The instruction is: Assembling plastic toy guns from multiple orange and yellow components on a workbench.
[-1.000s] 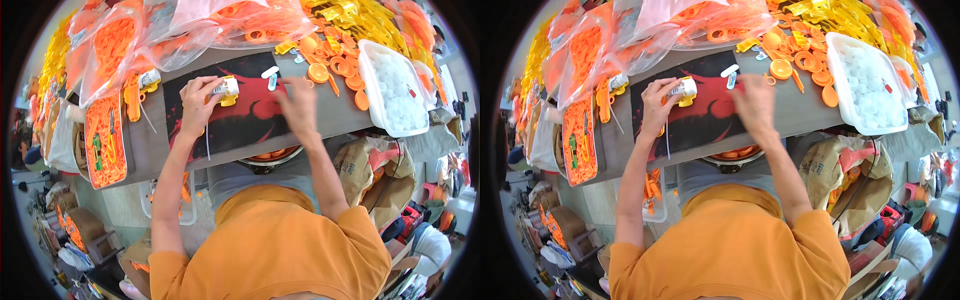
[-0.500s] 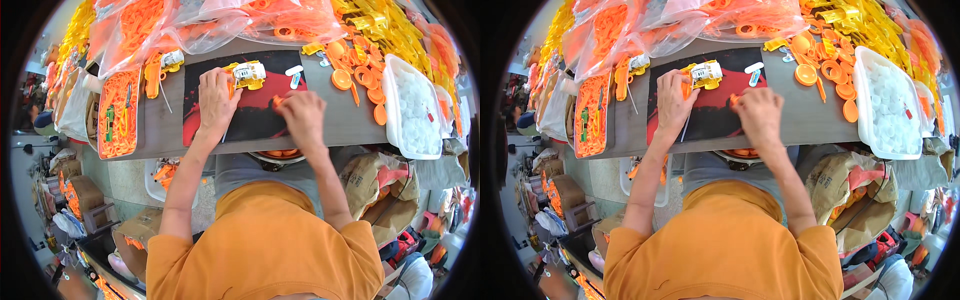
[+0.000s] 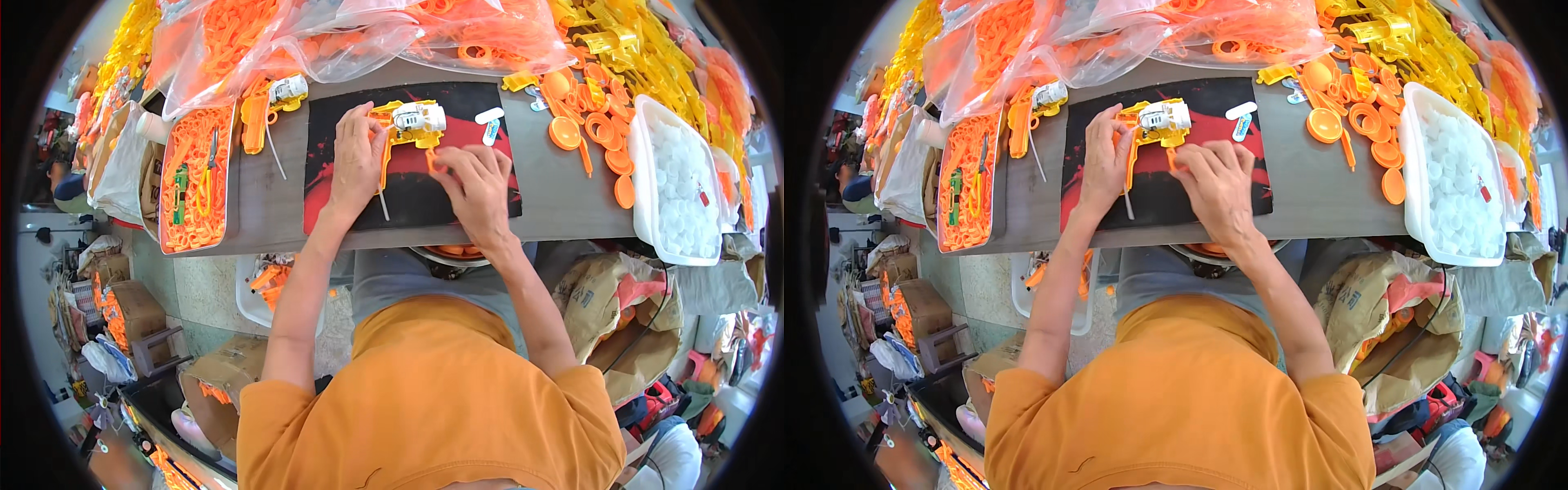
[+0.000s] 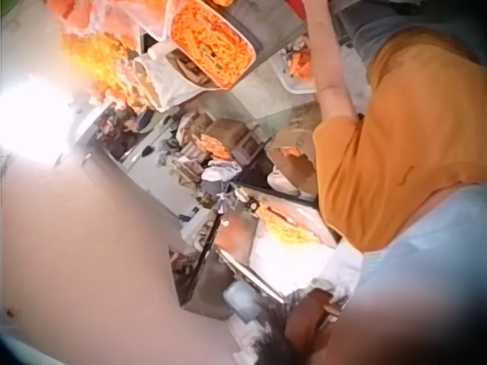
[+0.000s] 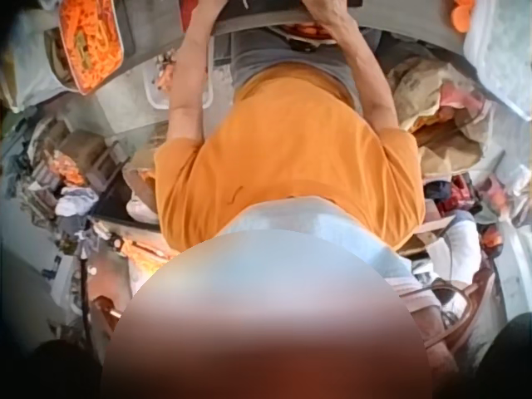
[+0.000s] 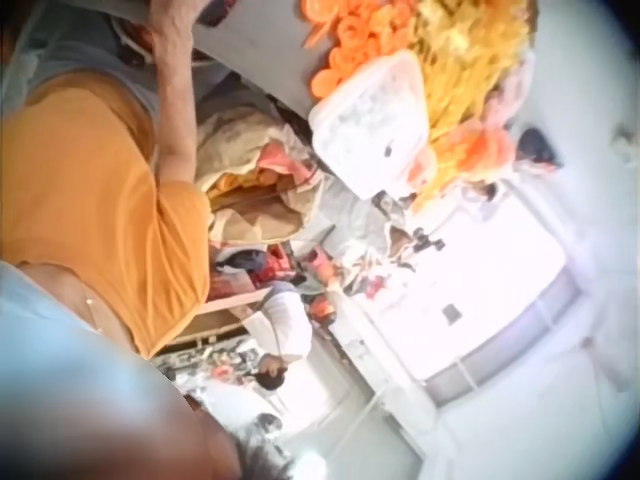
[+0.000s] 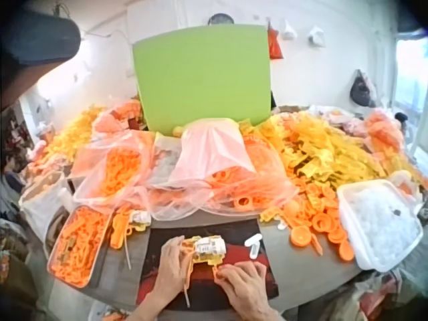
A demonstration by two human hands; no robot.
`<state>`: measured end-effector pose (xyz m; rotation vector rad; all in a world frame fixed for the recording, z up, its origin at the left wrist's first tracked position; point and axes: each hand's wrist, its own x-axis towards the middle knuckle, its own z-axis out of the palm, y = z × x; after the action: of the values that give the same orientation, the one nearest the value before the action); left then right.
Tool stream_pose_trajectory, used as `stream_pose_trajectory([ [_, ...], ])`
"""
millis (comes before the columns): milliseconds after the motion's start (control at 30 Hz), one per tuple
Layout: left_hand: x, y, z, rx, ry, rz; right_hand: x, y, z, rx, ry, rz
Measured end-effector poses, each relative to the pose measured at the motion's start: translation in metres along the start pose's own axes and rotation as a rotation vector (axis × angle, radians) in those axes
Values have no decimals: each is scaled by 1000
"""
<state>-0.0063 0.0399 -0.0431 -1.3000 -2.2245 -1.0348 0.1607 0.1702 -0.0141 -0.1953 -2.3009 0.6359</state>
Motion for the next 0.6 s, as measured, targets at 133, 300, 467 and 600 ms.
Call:
stream_pose_trajectory([
  [133, 0, 12, 6, 26, 19, -41, 15, -5, 29, -35, 45, -80],
  [300, -1, 14, 4, 6, 2, -73, 18, -8, 42, -168, 15, -155],
  [467, 3, 12, -2, -14, 0, -70, 19, -10, 44, -230, -18, -154],
  [600, 15, 3, -8, -138, -92, -120, 26, 0, 35, -291, -114, -279],
])
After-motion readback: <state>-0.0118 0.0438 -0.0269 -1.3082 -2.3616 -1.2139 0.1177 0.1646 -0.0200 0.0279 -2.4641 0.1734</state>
